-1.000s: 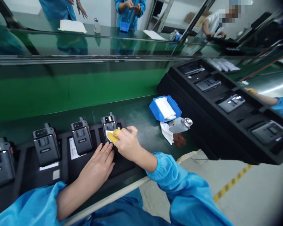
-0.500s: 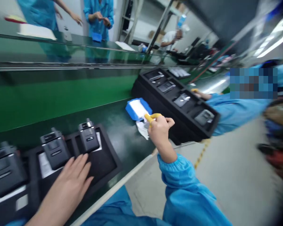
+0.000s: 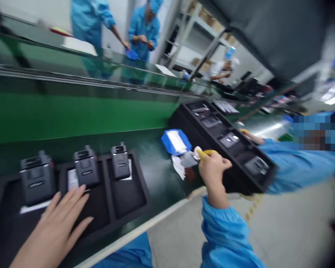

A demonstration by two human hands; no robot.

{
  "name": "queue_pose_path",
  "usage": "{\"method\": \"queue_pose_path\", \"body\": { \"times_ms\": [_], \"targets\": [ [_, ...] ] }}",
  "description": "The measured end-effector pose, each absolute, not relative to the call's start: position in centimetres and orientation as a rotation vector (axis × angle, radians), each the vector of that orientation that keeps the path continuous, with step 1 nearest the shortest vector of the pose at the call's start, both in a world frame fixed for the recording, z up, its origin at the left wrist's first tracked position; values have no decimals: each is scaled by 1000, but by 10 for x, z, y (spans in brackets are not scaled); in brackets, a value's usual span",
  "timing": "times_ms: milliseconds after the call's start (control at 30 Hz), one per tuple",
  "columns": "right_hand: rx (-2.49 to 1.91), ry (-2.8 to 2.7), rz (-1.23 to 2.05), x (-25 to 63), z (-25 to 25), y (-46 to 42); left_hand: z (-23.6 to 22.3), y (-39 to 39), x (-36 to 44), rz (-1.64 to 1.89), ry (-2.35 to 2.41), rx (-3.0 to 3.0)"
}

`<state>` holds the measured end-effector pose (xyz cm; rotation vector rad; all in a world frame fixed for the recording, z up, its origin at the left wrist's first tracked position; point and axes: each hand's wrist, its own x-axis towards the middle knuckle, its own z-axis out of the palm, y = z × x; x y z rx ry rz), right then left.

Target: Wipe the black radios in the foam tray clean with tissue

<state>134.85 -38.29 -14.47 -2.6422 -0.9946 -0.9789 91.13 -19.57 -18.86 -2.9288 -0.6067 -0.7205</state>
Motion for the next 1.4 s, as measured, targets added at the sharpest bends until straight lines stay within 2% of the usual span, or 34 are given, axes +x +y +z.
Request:
{"method": "queue_pose_path", "body": {
  "times_ms": [100,267,500,633,933,1400],
  "targets": [
    [-2422,-1211,-1047,1319,-140,-352,-184,-203,914,-667,-591,-2849],
    [-1970,-1797,-855,1218,-131,-268,-188,-211,914,-571,-669,-2902],
    [-1564,-2185,-747,1131,-146,-183,-193,-215,914,-641,-683,-2933],
    [-1422,-2309,-686,1123,-157,-166,-194,-216,914,-637,-707,-2928],
    [-1464,-2322,-649,1133,-163,-173,-184,-216,916,-667,-729,-2950],
    [-1390,-2289,-732,1133,-161,-173,-186,-216,915,-622,-758,-2993]
  ]
}}
